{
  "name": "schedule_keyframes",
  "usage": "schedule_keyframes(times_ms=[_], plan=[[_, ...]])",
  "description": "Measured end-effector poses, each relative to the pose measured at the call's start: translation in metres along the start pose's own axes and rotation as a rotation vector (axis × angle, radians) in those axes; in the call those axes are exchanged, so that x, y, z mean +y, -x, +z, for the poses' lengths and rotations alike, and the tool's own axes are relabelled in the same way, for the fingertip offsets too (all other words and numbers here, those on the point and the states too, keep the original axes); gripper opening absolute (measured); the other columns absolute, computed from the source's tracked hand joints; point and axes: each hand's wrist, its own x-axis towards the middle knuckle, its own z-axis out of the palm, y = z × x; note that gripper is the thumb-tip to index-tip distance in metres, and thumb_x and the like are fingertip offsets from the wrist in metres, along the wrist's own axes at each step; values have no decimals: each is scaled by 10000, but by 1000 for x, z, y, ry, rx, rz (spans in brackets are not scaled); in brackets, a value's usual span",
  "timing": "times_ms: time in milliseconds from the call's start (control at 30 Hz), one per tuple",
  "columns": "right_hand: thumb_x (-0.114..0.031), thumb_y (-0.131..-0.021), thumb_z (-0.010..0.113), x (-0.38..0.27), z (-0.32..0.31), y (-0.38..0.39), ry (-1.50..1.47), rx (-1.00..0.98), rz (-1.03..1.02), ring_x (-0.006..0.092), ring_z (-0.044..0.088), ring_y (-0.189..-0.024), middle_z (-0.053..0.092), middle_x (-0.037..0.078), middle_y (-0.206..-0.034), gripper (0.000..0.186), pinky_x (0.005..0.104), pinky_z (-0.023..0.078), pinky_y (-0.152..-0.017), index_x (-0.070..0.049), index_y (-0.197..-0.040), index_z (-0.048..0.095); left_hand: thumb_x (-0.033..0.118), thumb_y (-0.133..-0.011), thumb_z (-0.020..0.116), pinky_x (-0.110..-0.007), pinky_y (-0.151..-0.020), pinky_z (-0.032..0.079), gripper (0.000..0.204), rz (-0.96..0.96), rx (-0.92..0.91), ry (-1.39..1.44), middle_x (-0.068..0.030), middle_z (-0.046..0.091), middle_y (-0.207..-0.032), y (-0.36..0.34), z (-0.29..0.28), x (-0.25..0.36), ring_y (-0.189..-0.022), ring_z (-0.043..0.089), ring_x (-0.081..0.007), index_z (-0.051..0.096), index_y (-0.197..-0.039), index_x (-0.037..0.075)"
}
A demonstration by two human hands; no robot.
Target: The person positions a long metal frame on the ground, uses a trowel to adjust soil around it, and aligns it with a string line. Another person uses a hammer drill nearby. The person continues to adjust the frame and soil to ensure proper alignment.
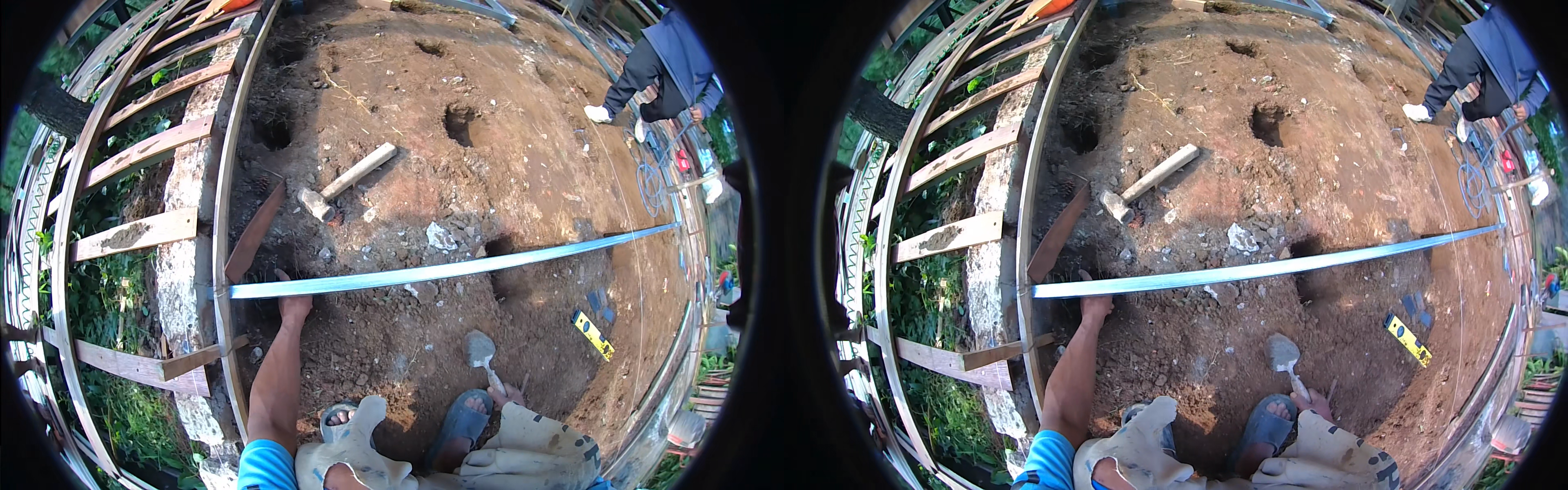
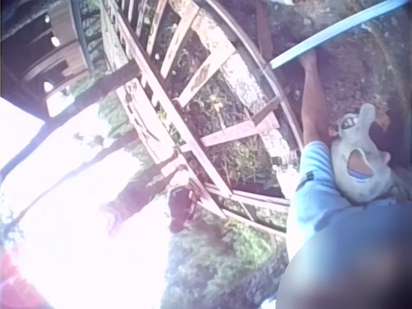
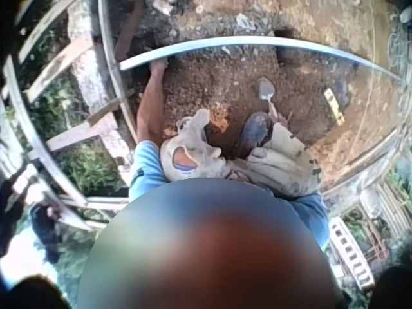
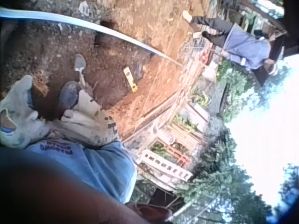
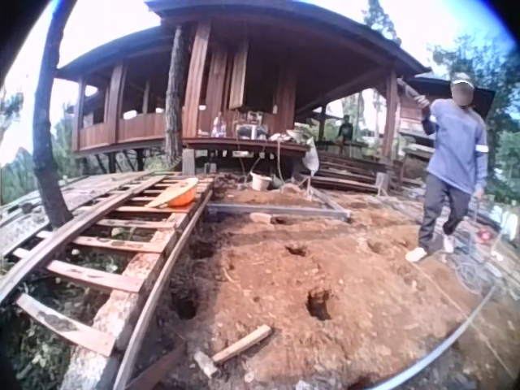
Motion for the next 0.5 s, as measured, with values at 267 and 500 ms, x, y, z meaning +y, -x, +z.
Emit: schedule_keyframes(times_ms=[267, 500], plan=[[-532, -882, 724, 2, 1, -3, 44, -6, -3, 193, 680, -733, 692, 106, -875, 567, 352, 575, -628, -13, -1103, 671, 208, -983, 631, -374, -687, 558, 408, -179, 81, 1013, -157, 660, -993, 17, 8, 21, -816, 663, -259, 513, -1333, 36], [-531, -885, 721, -7, -2, -10, 16, -7, 16, 193, 680, -736, 692, 106, -879, 565, 351, 575, -628, -13, -1106, 670, 296, -1051, 558, -292, -587, 492, 500, -276, 283, 1896, -35, 558, -828, 23, 13, 74, -657, 544, -146, 323, -1482, 199]])
